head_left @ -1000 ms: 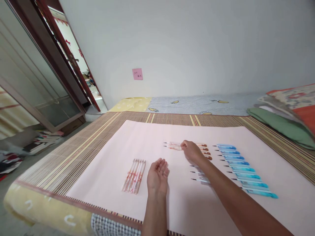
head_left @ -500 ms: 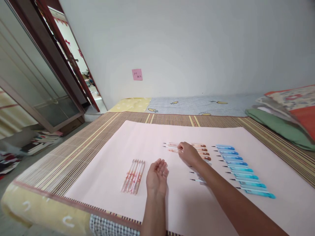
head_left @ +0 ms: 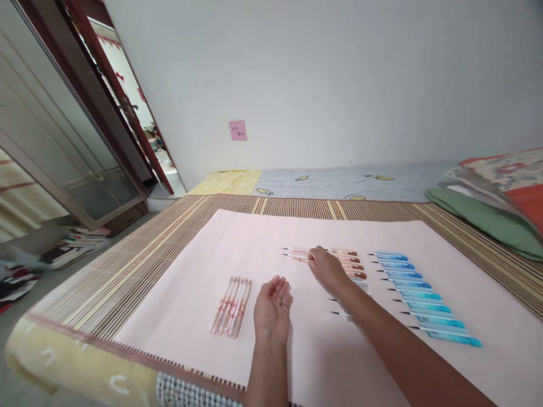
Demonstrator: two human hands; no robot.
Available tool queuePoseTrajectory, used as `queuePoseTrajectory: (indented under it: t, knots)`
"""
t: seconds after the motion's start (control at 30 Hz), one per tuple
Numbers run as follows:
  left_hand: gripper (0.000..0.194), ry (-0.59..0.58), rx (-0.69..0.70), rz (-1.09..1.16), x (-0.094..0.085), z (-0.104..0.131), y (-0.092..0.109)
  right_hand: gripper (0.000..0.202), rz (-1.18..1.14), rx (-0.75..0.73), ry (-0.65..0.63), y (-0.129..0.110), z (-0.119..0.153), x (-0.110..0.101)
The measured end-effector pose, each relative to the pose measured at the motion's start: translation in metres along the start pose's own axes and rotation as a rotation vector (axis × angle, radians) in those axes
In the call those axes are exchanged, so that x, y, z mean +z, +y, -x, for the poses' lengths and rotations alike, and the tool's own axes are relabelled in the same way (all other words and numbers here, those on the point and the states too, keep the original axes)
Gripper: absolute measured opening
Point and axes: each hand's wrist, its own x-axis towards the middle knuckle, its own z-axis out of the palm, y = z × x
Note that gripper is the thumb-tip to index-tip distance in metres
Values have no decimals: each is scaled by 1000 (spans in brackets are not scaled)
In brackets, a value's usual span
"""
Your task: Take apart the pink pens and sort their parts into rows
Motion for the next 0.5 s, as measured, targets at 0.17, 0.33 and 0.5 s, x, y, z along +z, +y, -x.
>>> queuePoseTrajectory:
  t: [0.17,0.33,0.5]
  knots:
    - [9,-2,-3,7,-1,-2,-1,12,107,-15,-7,-1,0,-2]
    - [10,-1,-2,8,-1,-1,-1,12,157,-13,-11,-2,-1,-2]
    - [12,-5,1,8,-1,-1,-1,17,173,-23,-2,-5,1,-4]
